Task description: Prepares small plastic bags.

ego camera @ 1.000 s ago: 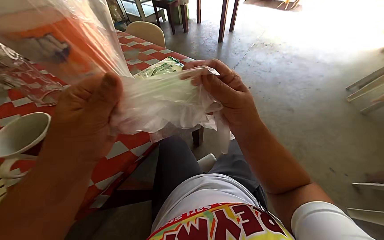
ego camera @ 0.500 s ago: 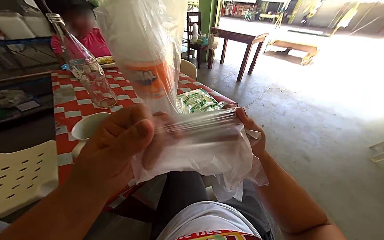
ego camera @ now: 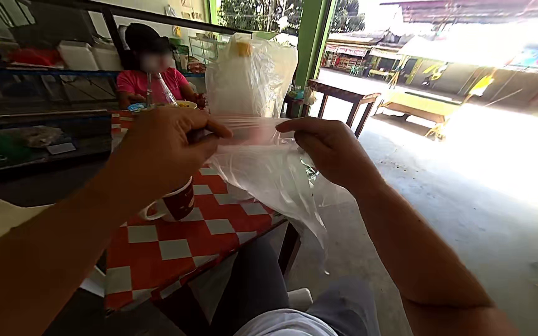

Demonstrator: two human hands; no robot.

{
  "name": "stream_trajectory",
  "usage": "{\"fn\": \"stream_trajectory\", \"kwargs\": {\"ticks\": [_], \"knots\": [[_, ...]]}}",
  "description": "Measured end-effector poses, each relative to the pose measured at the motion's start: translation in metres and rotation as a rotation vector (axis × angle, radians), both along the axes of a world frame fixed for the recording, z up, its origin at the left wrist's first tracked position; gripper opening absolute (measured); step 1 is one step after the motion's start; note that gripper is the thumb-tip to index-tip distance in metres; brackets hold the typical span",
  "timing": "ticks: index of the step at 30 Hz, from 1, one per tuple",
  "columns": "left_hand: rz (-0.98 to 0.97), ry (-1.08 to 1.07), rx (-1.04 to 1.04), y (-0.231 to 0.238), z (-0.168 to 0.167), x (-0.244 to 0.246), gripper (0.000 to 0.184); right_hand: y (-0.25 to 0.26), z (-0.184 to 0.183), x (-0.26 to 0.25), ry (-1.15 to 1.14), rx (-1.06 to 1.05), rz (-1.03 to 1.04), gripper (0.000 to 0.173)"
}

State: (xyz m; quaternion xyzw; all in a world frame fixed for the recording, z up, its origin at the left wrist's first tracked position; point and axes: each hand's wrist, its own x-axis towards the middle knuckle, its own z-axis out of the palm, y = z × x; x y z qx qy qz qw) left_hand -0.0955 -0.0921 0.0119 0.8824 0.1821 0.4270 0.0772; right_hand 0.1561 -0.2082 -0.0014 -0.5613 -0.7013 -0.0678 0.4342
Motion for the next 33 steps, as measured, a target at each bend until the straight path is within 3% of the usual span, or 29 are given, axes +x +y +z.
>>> {"fn": "stream_trajectory", "kwargs": {"ticks": [2, 7, 11, 13, 16, 19, 22, 24, 28, 33], "knots": [[0.174, 0.057, 0.065, -0.001, 0.015, 0.010, 0.020, 0.014, 0.018, -0.009, -0.118, 0.012, -0.133, 0.037], [0.315, 0.094, 0.184, 0.018, 0.060, 0.028, 0.038, 0.042, 0.067, -0.027, -0.283, 0.009, -0.391, 0.049], [0.313, 0.066, 0.021, 0.037, 0.094, 0.047, 0.046, 0.074, 0.104, -0.031, -0.265, -0.140, -0.496, 0.058], [0.307, 0.059, -0.111, 0.051, 0.098, 0.057, 0.057, 0.093, 0.108, -0.022, -0.227, -0.205, -0.436, 0.059], [0.304, 0.074, -0.473, 0.059, 0.081, 0.071, 0.069, 0.116, 0.092, -0.002, -0.216, -0.301, -0.237, 0.033], [0.274, -0.049, -0.864, 0.060, 0.046, 0.080, 0.032, 0.131, 0.064, 0.013, -0.175, -0.441, -0.151, 0.028], [0.270, -0.244, -1.082, 0.064, 0.015, 0.084, 0.042, 0.136, 0.037, 0.025, 0.076, -0.497, -0.041, 0.026], [0.256, -0.298, -1.178, 0.065, -0.002, 0.083, 0.056, 0.136, 0.021, 0.027, 0.161, -0.540, -0.009, 0.026], [0.306, -0.316, -1.225, 0.057, -0.036, 0.086, 0.064, 0.138, -0.010, 0.028, 0.274, -0.602, 0.081, 0.026], [0.296, -0.310, -1.294, 0.057, -0.061, 0.084, 0.057, 0.149, -0.043, 0.034, 0.352, -0.661, 0.108, 0.025]]}}
